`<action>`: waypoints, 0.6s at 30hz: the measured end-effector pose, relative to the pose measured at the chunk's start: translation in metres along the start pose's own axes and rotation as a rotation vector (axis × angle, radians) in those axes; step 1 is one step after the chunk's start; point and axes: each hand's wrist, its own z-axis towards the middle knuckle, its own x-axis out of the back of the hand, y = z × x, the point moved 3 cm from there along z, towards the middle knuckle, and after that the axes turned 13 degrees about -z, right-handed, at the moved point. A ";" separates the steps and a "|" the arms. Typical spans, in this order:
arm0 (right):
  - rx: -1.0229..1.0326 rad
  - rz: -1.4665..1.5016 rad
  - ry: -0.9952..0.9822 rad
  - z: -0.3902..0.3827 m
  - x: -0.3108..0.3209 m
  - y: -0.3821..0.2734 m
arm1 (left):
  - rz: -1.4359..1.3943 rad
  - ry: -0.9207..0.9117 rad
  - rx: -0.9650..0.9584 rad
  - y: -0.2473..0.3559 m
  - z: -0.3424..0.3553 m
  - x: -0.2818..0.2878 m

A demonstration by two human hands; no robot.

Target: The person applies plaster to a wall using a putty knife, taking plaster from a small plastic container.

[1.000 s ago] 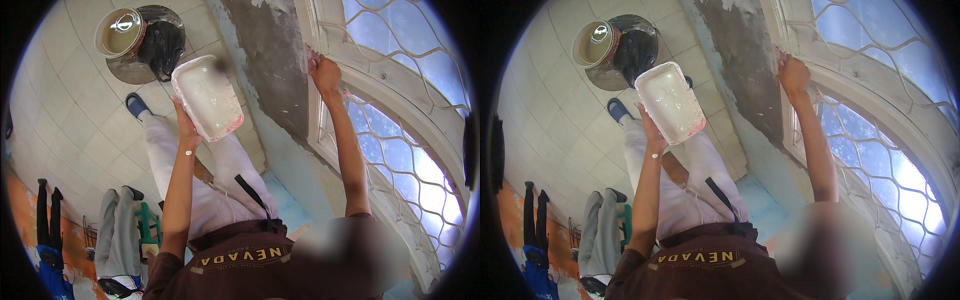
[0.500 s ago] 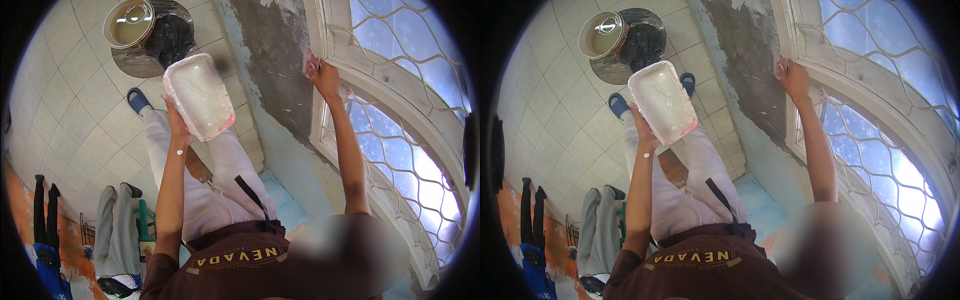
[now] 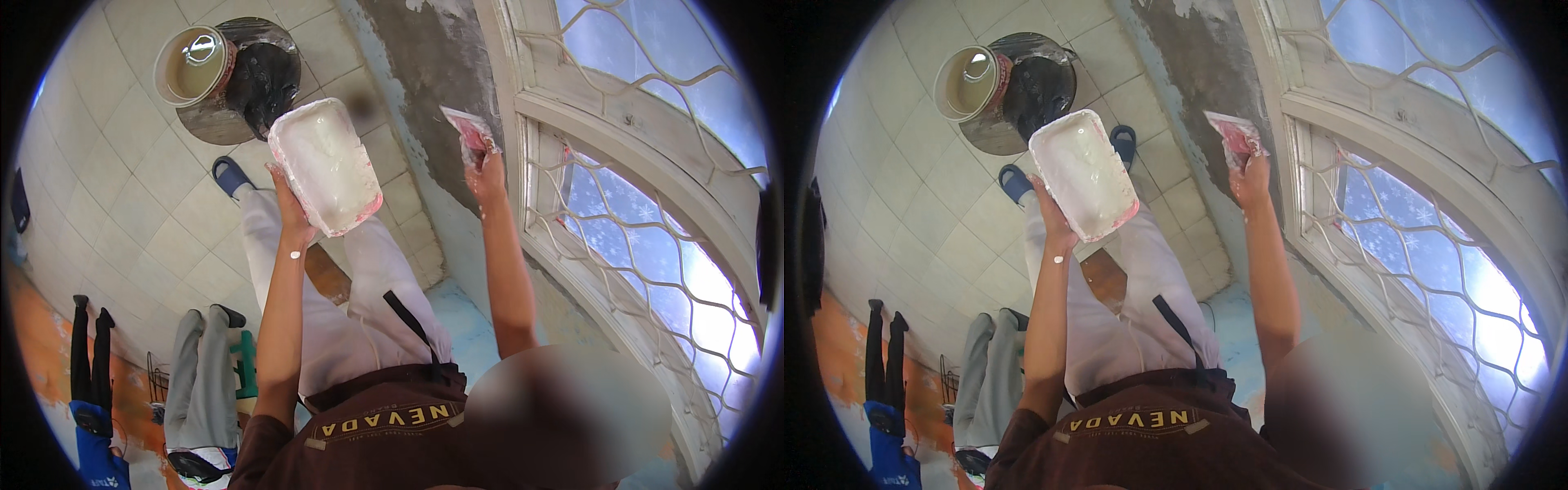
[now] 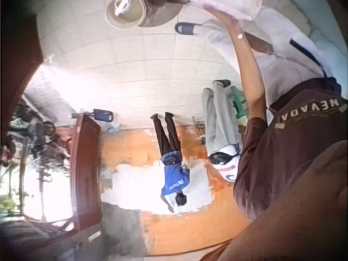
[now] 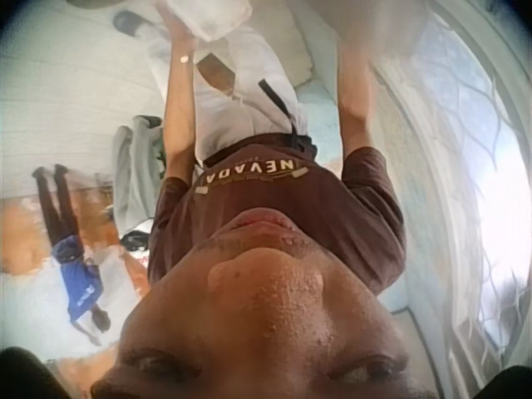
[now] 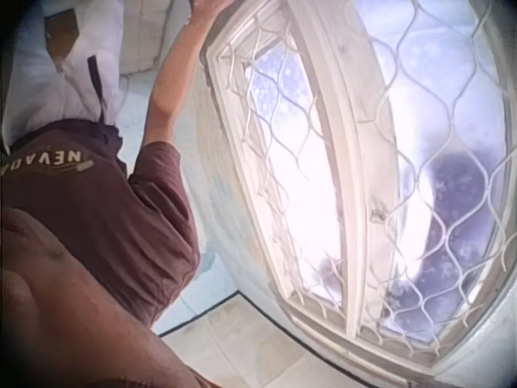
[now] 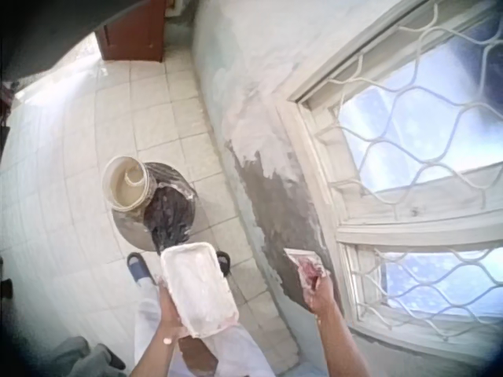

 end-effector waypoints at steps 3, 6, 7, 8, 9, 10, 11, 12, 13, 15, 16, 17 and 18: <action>-0.184 0.614 -0.007 0.036 -0.011 0.008 | 0.044 0.006 -0.006 -0.004 -0.003 -0.016; -0.160 1.037 -0.111 0.032 -0.033 -0.027 | 0.063 0.024 -0.024 -0.005 0.000 -0.011; -0.111 1.194 -0.236 0.024 -0.039 -0.048 | 0.059 0.027 -0.034 -0.007 0.002 -0.010; -0.133 1.241 -0.156 0.018 -0.038 -0.059 | 0.069 0.026 -0.031 -0.010 0.003 -0.014; -0.134 1.250 -0.152 0.015 -0.034 -0.057 | 0.090 0.030 -0.019 -0.013 0.004 -0.018; -0.097 1.220 -0.170 0.011 -0.031 -0.056 | 0.110 0.035 -0.008 -0.016 0.004 -0.021; -0.058 1.189 -0.186 0.007 -0.028 -0.054 | 0.119 0.035 -0.005 -0.018 0.004 -0.026; -0.060 1.195 -0.182 0.001 -0.025 -0.048 | 0.127 0.050 0.008 -0.021 0.003 -0.031; -0.089 1.328 -0.230 -0.006 -0.025 -0.042 | 0.136 0.065 0.021 -0.023 0.002 -0.034; -0.116 1.462 -0.280 -0.009 -0.027 -0.031 | 0.131 0.046 0.023 -0.028 0.004 -0.037; -0.093 1.205 -0.157 -0.009 -0.027 -0.022 | 0.122 0.028 0.024 -0.030 0.005 -0.038; -0.071 0.944 -0.037 -0.007 -0.023 -0.010 | 0.123 0.031 0.025 -0.032 0.005 -0.038; -0.139 0.961 -0.081 0.002 -0.029 -0.003 | 0.123 0.028 0.020 -0.034 0.005 -0.040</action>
